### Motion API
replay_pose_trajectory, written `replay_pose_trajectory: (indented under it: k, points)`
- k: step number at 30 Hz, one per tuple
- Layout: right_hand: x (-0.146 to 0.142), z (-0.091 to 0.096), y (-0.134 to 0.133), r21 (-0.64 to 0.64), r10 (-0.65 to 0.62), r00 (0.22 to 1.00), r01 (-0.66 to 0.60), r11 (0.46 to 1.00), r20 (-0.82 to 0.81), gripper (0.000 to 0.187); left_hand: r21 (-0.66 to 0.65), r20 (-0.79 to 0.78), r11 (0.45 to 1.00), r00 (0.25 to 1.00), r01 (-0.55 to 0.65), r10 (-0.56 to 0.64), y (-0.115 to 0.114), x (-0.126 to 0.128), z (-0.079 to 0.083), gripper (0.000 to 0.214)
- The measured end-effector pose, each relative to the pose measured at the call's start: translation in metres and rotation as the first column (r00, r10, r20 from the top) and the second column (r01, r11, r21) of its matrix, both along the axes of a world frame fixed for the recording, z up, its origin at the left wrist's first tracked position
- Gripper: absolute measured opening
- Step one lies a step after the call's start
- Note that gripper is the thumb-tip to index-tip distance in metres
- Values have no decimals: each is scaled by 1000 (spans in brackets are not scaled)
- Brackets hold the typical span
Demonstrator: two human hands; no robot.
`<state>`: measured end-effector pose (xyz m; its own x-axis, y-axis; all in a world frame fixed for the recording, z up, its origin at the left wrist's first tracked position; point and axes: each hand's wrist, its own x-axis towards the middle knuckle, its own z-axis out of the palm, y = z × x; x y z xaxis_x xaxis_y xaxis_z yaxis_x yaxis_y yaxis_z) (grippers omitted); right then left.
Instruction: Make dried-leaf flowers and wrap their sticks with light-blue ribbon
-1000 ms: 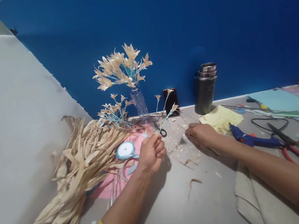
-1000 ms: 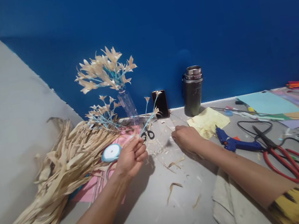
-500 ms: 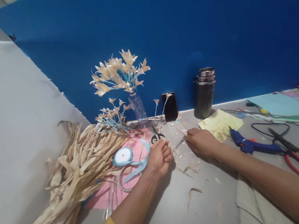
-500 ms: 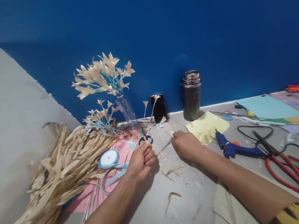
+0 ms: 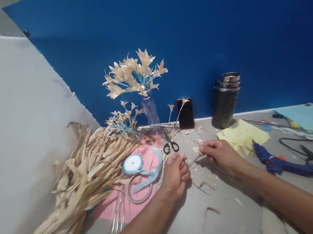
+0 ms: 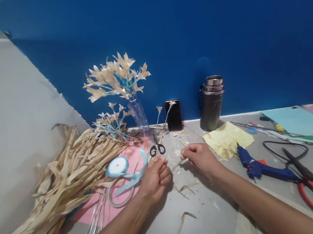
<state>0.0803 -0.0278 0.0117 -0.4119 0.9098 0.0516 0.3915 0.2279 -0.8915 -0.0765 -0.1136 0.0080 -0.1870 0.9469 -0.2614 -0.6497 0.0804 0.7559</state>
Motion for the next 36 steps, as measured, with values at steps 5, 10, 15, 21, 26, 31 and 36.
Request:
replay_pose_trajectory:
  k: [5, 10, 15, 21, 26, 31, 36]
  points:
    - [-14, 2, -23, -322, -117, 960, 30, 946, -253, 26, -12, -54, 999, 998, 30, -30, -4, 13, -1, 44]
    - [-16, 5, -28, -384, -62, 920, -100, 918, -388, 29, -9, -65, 999, 997, 43, -43, -5, 18, -1, 46]
    - [-13, 7, -28, -481, -57, 882, -200, 853, -468, 39, 2, -40, 1000, 999, 24, -24, -6, 18, 1, 50]
    - [-14, 6, -27, -517, -78, 871, -213, 829, -484, 44, -4, -21, 999, 999, 45, -45, -8, 20, 0, 53]
    - [-14, 3, -29, -412, -39, 903, -157, 897, -429, 38, 6, -36, 999, 999, 37, -36, -10, 25, -2, 54]
    - [-18, 3, -35, -298, -16, 922, -109, 948, -387, 33, -11, -7, 999, 999, 51, -51, -13, 29, -3, 56]
    - [-17, 6, -35, -294, -16, 919, -110, 949, -395, 33, 3, 45, 997, 996, 79, -79, -15, 31, -5, 52]
